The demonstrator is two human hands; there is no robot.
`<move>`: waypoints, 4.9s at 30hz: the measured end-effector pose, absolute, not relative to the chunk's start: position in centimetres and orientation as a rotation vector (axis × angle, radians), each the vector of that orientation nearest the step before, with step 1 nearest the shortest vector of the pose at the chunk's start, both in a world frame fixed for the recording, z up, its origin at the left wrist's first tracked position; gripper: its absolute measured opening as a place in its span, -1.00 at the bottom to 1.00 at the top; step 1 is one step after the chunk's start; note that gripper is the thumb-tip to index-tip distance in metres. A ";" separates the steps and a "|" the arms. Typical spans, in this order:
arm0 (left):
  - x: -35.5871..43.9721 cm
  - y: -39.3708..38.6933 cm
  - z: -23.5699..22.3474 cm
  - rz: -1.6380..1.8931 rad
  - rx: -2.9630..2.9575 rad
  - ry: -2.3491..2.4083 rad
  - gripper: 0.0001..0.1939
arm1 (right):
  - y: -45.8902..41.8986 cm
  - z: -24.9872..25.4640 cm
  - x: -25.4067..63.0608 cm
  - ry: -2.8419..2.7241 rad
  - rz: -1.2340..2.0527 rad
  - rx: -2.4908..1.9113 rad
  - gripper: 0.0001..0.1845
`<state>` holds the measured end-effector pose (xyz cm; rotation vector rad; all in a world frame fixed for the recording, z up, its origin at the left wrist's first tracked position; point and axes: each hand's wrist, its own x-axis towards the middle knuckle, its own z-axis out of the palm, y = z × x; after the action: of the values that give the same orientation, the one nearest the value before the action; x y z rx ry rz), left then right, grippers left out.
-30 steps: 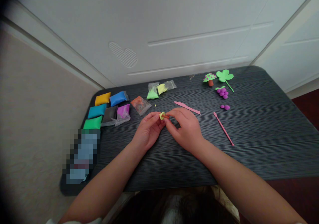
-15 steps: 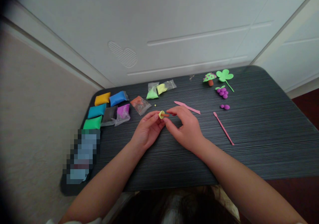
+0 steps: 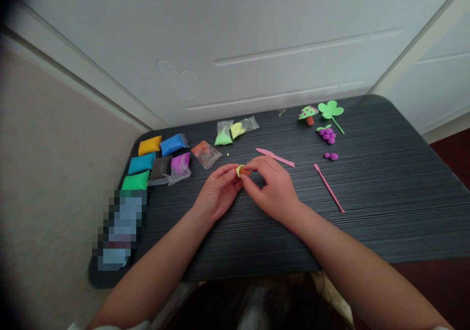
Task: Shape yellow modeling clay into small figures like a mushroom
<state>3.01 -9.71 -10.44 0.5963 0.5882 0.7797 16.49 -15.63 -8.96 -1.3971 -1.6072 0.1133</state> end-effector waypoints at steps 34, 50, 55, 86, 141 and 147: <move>3.1 -9.5 -10.9 0.766 0.637 0.603 -0.89 | -15.6 -9.3 16.5 -1.639 0.103 -1.424 -0.89; 3.0 -9.5 -10.7 0.780 0.607 0.606 -0.91 | -15.7 -9.4 16.5 -1.627 0.082 -1.427 -0.90; 2.9 -9.5 -10.6 0.788 0.608 0.607 -0.91 | -15.8 -9.2 16.5 -1.625 0.090 -1.431 -0.87; 2.7 -9.4 -10.2 0.768 0.582 0.656 -0.88 | -15.3 -9.2 17.6 -1.069 0.664 -1.377 -0.87; 2.9 -9.2 -10.8 0.778 0.720 0.727 -0.83 | -15.3 -8.4 17.6 -1.582 0.606 -1.442 -0.89; 2.9 -9.1 -10.3 0.824 0.771 0.762 -0.85 | -15.0 -8.5 18.1 -1.484 0.606 -1.584 -0.86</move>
<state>2.93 -9.07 -10.33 0.7706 0.7619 0.8244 18.08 -15.03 -8.52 -1.5837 -1.4845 0.6063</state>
